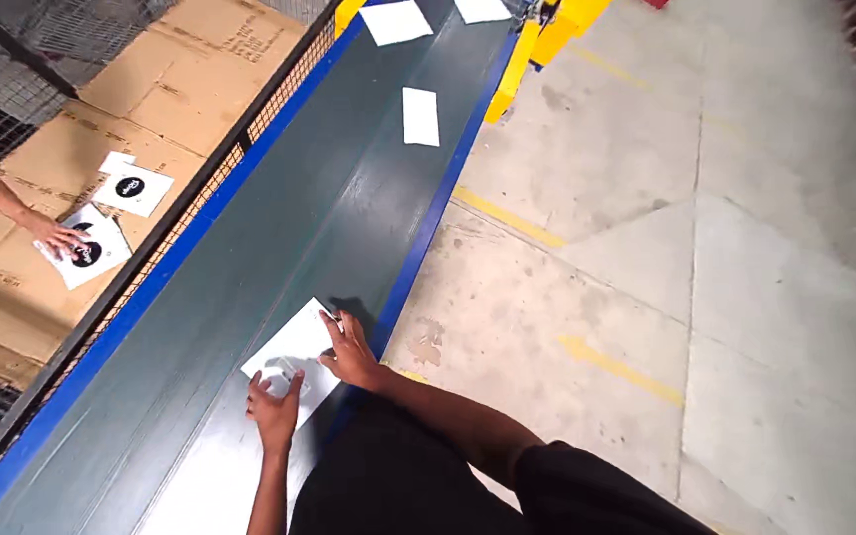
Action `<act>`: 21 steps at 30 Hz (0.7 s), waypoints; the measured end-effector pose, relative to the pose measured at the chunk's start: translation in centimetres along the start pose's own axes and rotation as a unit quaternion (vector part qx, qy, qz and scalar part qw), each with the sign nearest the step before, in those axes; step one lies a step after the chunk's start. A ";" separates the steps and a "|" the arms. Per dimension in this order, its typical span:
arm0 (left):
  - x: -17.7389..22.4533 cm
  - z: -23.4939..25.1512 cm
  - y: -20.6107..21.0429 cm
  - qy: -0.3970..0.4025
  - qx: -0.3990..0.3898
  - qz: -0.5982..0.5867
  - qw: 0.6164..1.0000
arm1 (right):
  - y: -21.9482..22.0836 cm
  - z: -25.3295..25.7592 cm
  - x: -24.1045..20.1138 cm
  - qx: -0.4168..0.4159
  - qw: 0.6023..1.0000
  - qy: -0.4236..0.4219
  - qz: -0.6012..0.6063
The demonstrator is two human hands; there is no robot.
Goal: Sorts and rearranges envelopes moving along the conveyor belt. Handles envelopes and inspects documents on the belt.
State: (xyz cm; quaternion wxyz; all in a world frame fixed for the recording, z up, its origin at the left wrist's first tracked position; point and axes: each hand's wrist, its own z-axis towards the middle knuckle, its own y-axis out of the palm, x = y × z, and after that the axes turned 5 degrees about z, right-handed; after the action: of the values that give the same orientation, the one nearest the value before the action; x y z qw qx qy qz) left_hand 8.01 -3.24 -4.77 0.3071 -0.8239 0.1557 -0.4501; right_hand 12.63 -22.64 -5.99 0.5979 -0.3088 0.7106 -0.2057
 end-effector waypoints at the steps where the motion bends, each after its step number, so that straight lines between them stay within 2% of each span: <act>1: -1.2 0.2 -1.0 -0.026 0.005 -0.016 1.000 | 0.1 0.0 -0.1 -0.006 0.998 0.014 0.067; 3: -3.1 0.5 -3.5 -0.039 -0.027 -0.020 0.999 | -0.4 0.1 -0.1 -0.042 0.965 0.036 0.255; 5: -4.8 0.7 -6.0 -0.015 -0.095 0.014 0.995 | -1.8 0.5 -0.9 -0.136 0.894 0.049 0.424; 7: -5.4 0.5 -7.9 0.018 -0.162 0.044 0.986 | -3.5 1.3 -2.4 -0.221 0.841 0.021 0.494; 8: -5.2 0.4 -8.6 0.033 -0.184 0.017 0.982 | -4.1 1.8 -3.1 -0.236 0.834 0.001 0.498; 9: -4.4 0.7 -9.2 0.047 -0.199 -0.049 0.978 | -4.6 2.4 -3.8 -0.228 0.842 -0.019 0.488; 11: -2.7 2.4 -10.9 0.072 -0.228 -0.195 0.951 | -5.3 4.1 -4.4 -0.167 0.883 -0.058 0.434; 13: -0.4 5.0 -13.2 0.093 -0.161 -0.251 0.950 | -6.2 6.0 -4.2 -0.106 0.922 -0.060 0.367; 15: 2.3 8.4 -15.8 0.082 -0.073 -0.313 0.943 | -7.4 7.9 -3.2 -0.058 0.944 -0.055 0.321; 17: 4.2 12.1 -18.2 0.062 -0.047 -0.386 0.919 | -8.9 10.2 -1.5 0.002 0.963 -0.061 0.262; 19: 5.1 14.0 -18.9 0.016 -0.017 -0.389 0.921 | -10.9 12.3 0.6 0.061 0.983 -0.056 0.164; 21: 5.9 13.7 -17.2 -0.003 -0.009 -0.346 0.938 | -13.1 14.9 3.4 0.114 0.991 -0.026 0.060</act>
State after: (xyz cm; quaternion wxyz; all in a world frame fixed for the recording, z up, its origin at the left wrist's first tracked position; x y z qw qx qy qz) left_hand 22.36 11.72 4.59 0.1259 -0.8307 -0.1356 -0.5250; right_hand 29.42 -33.32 -2.76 0.6588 -0.2008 0.6837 -0.2414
